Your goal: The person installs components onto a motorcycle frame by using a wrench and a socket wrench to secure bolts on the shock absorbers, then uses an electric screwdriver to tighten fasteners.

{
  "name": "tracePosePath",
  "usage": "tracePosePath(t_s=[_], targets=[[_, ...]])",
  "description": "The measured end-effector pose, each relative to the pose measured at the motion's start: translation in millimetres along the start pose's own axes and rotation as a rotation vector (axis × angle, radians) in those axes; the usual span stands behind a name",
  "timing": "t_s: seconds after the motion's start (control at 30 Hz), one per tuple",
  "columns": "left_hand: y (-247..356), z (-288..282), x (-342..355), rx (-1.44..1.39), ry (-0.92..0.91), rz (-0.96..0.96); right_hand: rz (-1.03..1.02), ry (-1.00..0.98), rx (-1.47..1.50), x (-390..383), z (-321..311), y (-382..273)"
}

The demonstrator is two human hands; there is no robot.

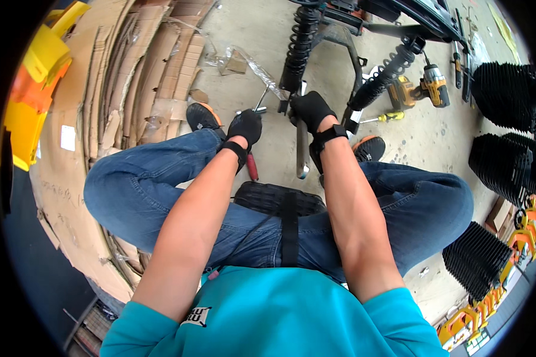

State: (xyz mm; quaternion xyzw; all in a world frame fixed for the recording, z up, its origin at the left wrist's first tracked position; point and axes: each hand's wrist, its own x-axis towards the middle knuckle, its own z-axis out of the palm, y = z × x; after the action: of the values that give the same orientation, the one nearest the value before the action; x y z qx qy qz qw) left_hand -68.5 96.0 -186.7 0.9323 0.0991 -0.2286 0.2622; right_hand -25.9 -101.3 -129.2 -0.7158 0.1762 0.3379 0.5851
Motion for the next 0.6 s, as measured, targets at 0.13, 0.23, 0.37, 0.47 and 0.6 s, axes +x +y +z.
tracePosePath(t_s=[0.13, 0.23, 0.37, 0.47, 0.6], targets=[[-2.7, -16.3, 32.5, 0.096, 0.086, 0.217, 0.005, -0.029, 0.028, -2.9, 6.6, -5.8], [13.0, -35.3, 38.0, 0.170, 0.006, 0.369, 0.041, 0.004, -0.012, -2.1, 5.8, -5.6], [59.4, -70.7, 10.9, 0.123, -0.117, 0.153, 0.029, -0.011, -0.016, -4.1, 0.9, -3.8], [64.6, -78.5, 6.8, 0.132, -0.134, 0.203, 0.080, 0.011, 0.010, -6.5, 3.1, -12.7], [69.6, -80.6, 4.9, 0.109, -0.146, 0.153, 0.099, 0.007, 0.060, -10.6, 6.6, -13.7]])
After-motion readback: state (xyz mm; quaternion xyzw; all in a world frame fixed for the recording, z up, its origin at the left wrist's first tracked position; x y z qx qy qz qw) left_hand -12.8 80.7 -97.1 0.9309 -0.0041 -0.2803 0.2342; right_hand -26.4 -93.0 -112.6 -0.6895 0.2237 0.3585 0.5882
